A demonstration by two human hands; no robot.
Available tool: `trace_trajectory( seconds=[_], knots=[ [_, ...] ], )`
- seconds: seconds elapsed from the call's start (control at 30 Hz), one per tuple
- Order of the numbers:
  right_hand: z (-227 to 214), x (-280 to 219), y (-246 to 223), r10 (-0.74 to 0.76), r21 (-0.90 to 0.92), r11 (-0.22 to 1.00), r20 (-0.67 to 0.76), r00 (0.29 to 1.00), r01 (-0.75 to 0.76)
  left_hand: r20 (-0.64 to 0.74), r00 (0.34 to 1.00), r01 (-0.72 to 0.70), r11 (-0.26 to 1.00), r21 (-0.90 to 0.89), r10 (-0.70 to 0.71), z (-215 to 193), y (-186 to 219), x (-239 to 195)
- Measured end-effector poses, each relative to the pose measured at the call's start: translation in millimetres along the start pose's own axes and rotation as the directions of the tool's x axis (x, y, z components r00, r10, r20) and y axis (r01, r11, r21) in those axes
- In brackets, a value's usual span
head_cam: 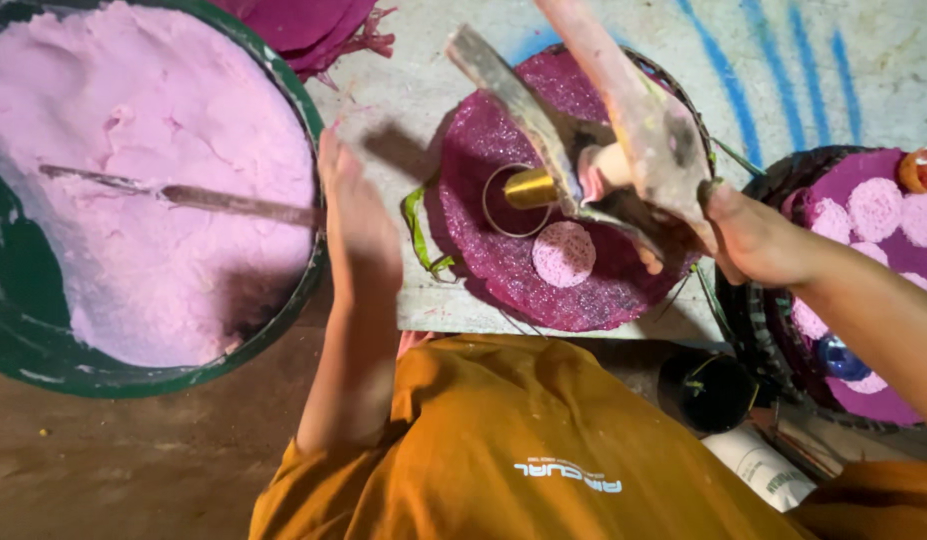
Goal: The person shapes pink dough into round cakes using a ring mold and a wooden tool on circular trays, places the stacked trays into a large metal steamer pot, and later separates finished cakes from pink paper sheets.
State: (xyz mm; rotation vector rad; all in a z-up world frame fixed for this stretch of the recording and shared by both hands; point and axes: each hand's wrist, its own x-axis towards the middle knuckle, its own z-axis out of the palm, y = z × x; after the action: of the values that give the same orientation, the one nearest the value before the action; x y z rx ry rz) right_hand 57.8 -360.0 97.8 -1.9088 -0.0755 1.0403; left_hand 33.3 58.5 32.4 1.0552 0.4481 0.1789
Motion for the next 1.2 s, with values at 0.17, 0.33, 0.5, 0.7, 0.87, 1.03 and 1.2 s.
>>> trace_trajectory(
  seconds=[0.17, 0.33, 0.5, 0.7, 0.87, 1.03, 1.2],
  knots=[
    [-9, 0, 10, 0.03, -0.025, 0.999, 0.052, 0.998, -0.029, 0.206, 0.936, -0.292, 0.956, 0.002, 0.285, 25, 10, -39],
    [0, 18, -24, 0.121, -0.079, 0.992, 0.331, 0.936, -0.1, 0.702, 0.638, 0.435, 0.605, -0.667, 0.316, 74, 0, 17],
    [2, 20, -71, 0.358, -0.327, 0.896, 0.134, 0.924, -0.3, 0.643, 0.644, 0.408, 0.524, -0.747, 0.415, 98, -26, 40],
    [20, 40, -87, 0.231, -0.478, 0.857, 0.022, 0.973, -0.192, 0.532, 0.695, 0.367, 0.397, -0.841, 0.484, 92, -46, 68],
    [42, 51, -85, 0.174, -0.374, 0.912, -0.015, 0.985, -0.167, 0.545, 0.654, 0.383, 0.392, -0.836, 0.525, 70, -54, 82],
    [41, 41, -89, 0.253, -0.404, 0.879, -0.055, 0.966, -0.253, 0.478, 0.743, 0.339, 0.352, -0.872, 0.468, 77, -78, 73],
    [32, 34, -88, 0.209, -0.434, 0.86, -0.181, 0.961, -0.269, 0.492, 0.723, 0.385, 0.307, -0.87, 0.486, 103, -94, 82]
  ],
)
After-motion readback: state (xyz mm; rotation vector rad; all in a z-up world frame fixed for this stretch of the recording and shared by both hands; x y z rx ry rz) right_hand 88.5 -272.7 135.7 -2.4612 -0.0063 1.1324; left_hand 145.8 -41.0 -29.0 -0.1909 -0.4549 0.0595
